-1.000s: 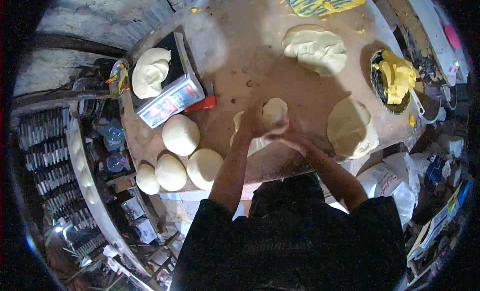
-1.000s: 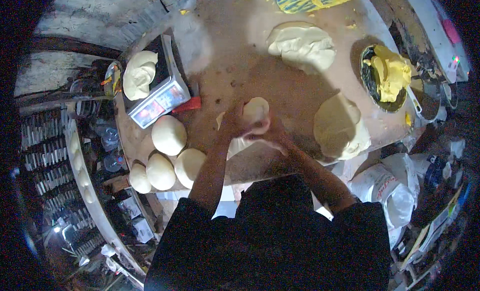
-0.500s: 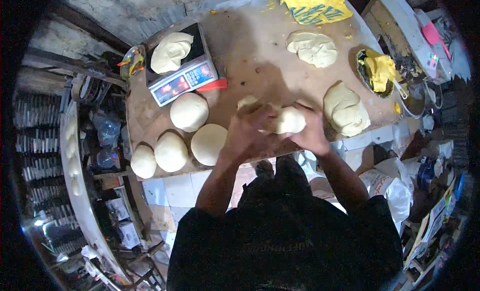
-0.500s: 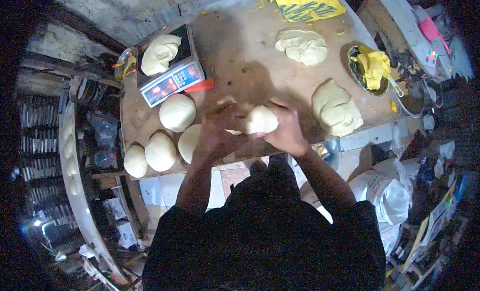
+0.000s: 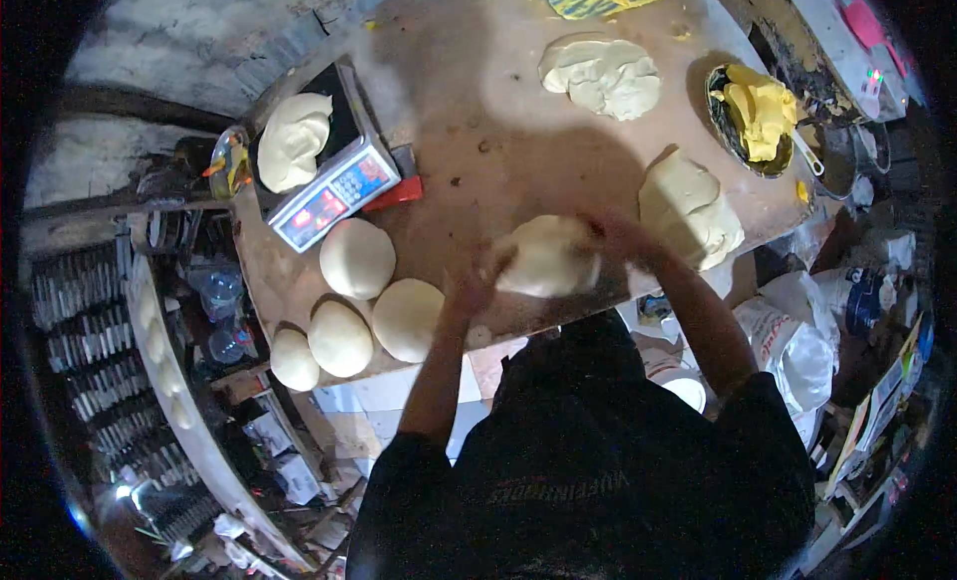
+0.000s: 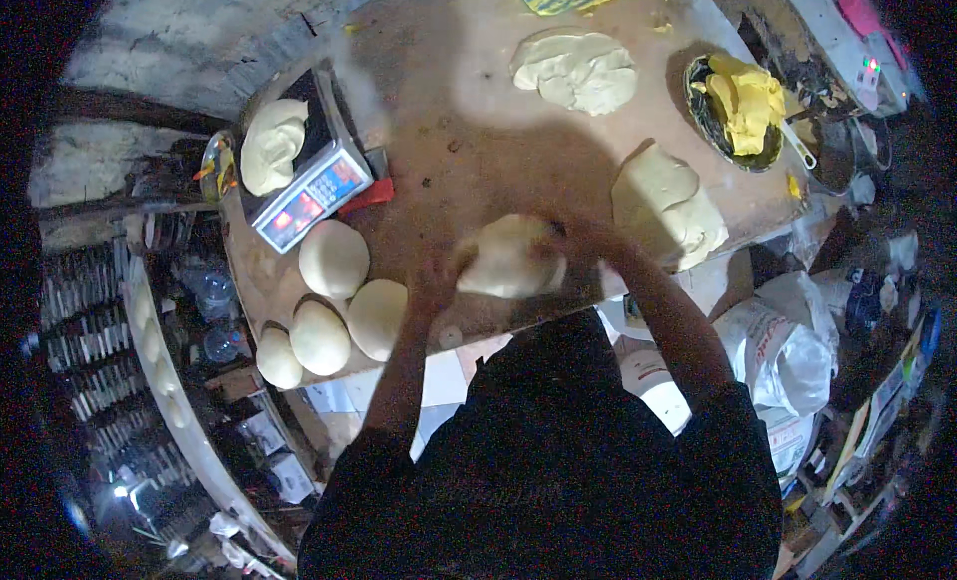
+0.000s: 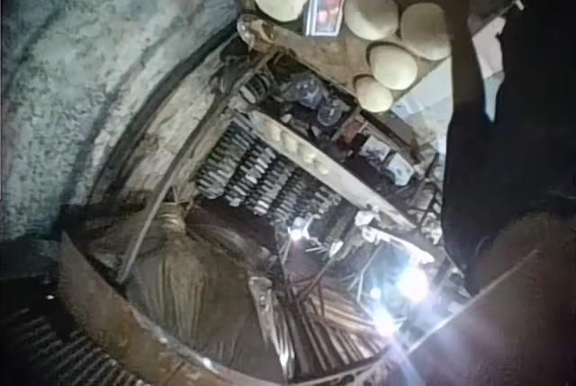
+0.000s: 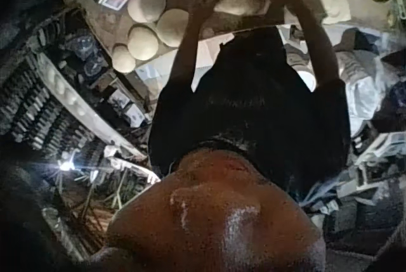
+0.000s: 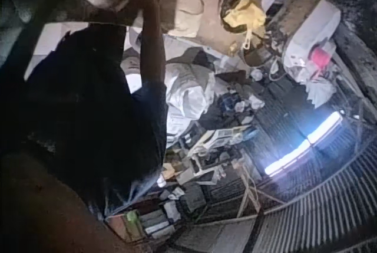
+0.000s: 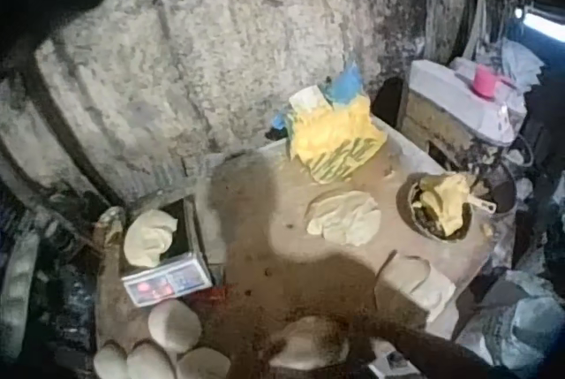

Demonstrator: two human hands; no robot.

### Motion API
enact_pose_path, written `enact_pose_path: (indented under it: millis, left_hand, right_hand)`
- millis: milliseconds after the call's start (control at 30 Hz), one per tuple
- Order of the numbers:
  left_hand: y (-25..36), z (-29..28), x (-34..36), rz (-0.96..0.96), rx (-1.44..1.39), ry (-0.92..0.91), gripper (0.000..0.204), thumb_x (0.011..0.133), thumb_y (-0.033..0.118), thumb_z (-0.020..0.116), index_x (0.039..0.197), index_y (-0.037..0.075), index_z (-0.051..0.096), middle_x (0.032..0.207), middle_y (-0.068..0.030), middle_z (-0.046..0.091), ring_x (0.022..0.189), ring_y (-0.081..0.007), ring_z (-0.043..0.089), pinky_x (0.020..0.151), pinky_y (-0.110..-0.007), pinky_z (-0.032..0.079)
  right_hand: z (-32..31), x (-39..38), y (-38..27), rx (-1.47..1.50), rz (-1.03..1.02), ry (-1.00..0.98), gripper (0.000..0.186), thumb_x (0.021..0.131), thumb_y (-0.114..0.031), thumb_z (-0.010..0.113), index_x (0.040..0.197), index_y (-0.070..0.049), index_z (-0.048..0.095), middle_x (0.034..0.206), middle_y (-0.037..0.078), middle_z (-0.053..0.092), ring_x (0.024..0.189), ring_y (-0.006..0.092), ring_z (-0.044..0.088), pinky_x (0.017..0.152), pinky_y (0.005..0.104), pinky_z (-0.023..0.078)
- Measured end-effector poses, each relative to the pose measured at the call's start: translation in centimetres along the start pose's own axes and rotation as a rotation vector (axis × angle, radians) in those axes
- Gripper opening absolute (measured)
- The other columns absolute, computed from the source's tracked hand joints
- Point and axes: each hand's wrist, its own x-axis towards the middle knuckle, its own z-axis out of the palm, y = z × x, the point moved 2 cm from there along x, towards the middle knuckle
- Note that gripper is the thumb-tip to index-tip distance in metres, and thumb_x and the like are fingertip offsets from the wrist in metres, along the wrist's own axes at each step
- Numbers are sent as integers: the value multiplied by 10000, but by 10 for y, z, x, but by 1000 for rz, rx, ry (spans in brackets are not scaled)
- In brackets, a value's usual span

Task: The person kneads pieces of dough by hand on a table, turning and folding the dough repeatedly to form rounded loaves.

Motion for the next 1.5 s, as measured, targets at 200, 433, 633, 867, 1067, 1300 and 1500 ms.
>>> enact_pose_path:
  millis: [200,433,633,867,1067,1300,1500]
  left_hand:
    - [80,6,143,625,331,109,616,733,471,825,1153,59,644,1109,-173,667,1112,-366,603,1019,-492,422]
    - [134,50,130,379,228,-377,861,554,543,908,1219,84,612,1194,-156,644,1093,-356,631,977,-484,497]
    - [46,9,27,100,-97,-660,809,620,463,905,1252,53,611,1179,-147,664,1095,-280,635,919,-414,525]
    - [43,-24,-67,121,15,-667,674,723,496,823,1188,44,639,1170,-157,652,1141,-266,603,902,-418,510]
    - [100,-84,-25,-34,-275,-611,361,774,354,831,915,38,729,902,-94,710,953,-196,671,801,-383,516]
    - [73,25,-86,649,468,-584,468,644,277,874,991,21,693,940,-176,700,917,-376,664,814,-488,513]
    - [14,17,36,-127,-151,-249,533,801,451,792,980,-11,596,839,-157,654,831,-323,637,829,-435,503]
  right_hand:
    - [47,26,29,746,-37,897,565,994,-297,601,1442,-21,393,1225,90,597,1154,204,548,992,342,440]
    - [76,66,31,940,-191,561,959,747,-355,866,1447,-52,286,1372,276,502,1315,367,476,1160,505,299]
    - [76,47,19,152,-62,561,606,755,-361,832,1210,-35,598,1151,157,660,1113,286,619,992,437,490]
    - [120,-35,-82,469,-457,76,454,715,-311,861,1040,-33,708,1006,127,709,939,255,670,860,396,533]
    - [61,-31,-129,-163,-365,245,337,706,-358,790,779,-48,680,688,149,655,705,273,656,731,437,512]
    - [101,-80,-75,-391,-200,391,368,643,-336,827,892,-85,726,856,166,697,812,359,664,789,456,498]
    - [10,19,12,2,16,183,338,840,-252,728,1074,-15,675,967,141,700,815,252,637,777,427,493]
